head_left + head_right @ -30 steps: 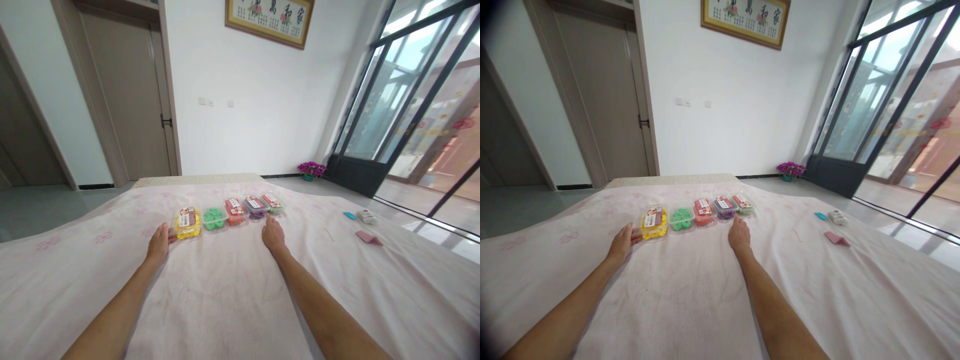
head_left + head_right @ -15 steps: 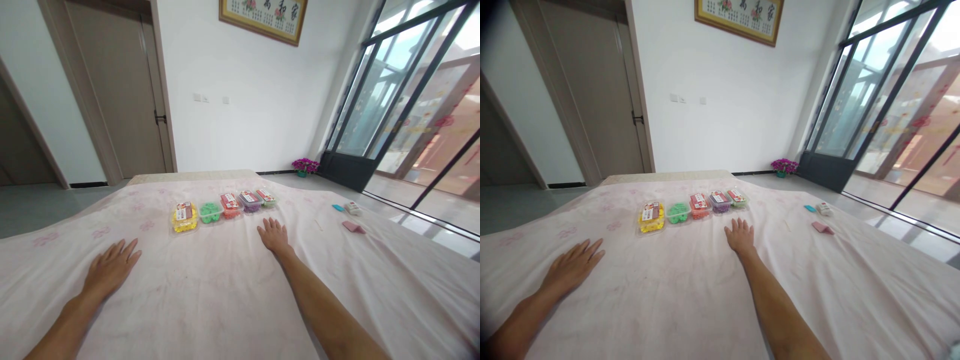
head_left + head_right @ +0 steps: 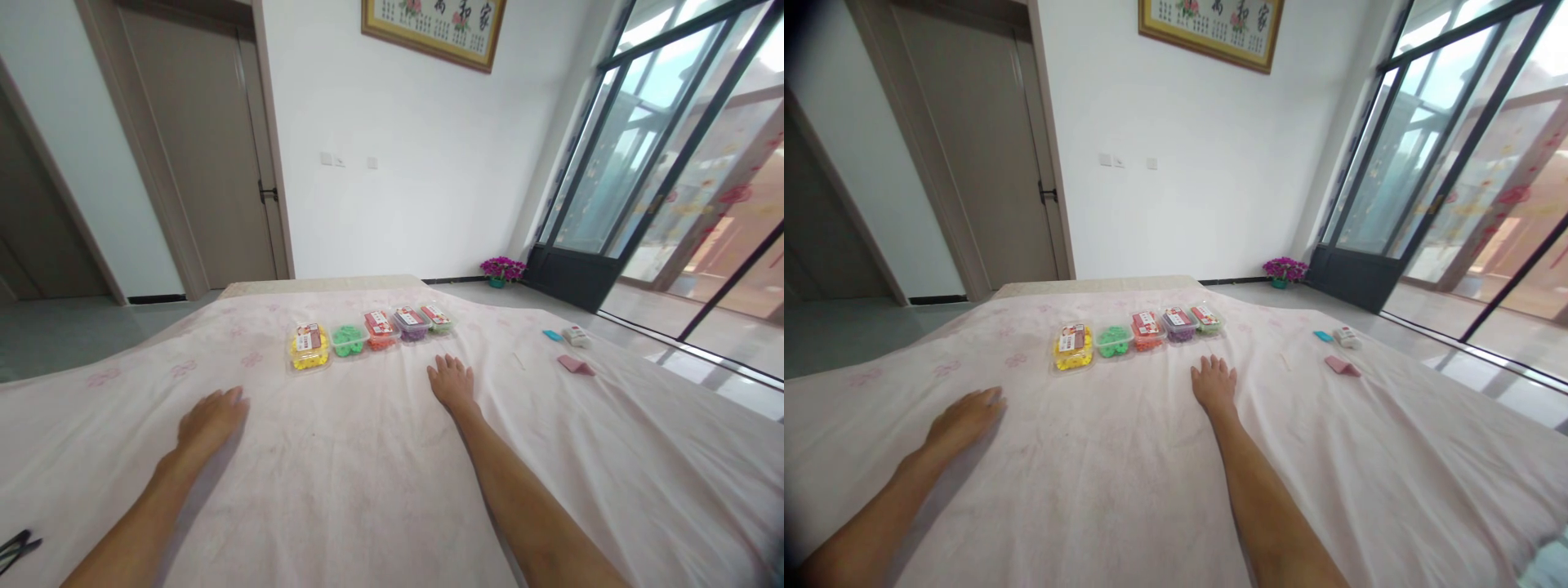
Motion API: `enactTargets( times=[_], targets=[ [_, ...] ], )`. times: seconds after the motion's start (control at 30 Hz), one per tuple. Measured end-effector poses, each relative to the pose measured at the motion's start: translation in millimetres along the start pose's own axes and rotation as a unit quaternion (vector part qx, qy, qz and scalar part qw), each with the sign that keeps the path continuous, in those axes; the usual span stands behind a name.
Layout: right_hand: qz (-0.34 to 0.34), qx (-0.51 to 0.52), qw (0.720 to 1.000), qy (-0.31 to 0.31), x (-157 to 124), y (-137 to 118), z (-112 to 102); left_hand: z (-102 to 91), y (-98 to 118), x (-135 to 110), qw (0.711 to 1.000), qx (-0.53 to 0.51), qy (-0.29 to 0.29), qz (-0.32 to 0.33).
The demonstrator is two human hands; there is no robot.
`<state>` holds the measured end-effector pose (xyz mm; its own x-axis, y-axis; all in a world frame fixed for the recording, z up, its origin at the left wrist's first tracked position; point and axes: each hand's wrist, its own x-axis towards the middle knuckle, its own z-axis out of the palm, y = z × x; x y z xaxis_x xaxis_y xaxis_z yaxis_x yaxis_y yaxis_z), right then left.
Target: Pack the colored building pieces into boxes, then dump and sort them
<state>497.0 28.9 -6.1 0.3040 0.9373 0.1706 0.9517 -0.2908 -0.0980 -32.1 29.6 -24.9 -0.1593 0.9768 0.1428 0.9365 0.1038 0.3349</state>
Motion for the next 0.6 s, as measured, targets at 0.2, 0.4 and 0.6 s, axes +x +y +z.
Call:
enactTargets(
  times=[0.2,0.4,0.6],
  targets=[
    [-0.013,0.016,1.0,0.019,-2.4,2.5,-1.6,17.5,42.2,-48.5,0.997,0.078,-0.012,0.022],
    [-0.022,0.027,0.999,0.032,-2.5,6.2,-1.6,6.0,18.3,-57.4,0.99,0.127,-0.017,0.053],
    [-0.025,0.035,0.998,0.035,-1.6,7.6,-2.4,6.4,-7.8,-45.9,0.992,0.118,-0.017,0.037]
  ],
)
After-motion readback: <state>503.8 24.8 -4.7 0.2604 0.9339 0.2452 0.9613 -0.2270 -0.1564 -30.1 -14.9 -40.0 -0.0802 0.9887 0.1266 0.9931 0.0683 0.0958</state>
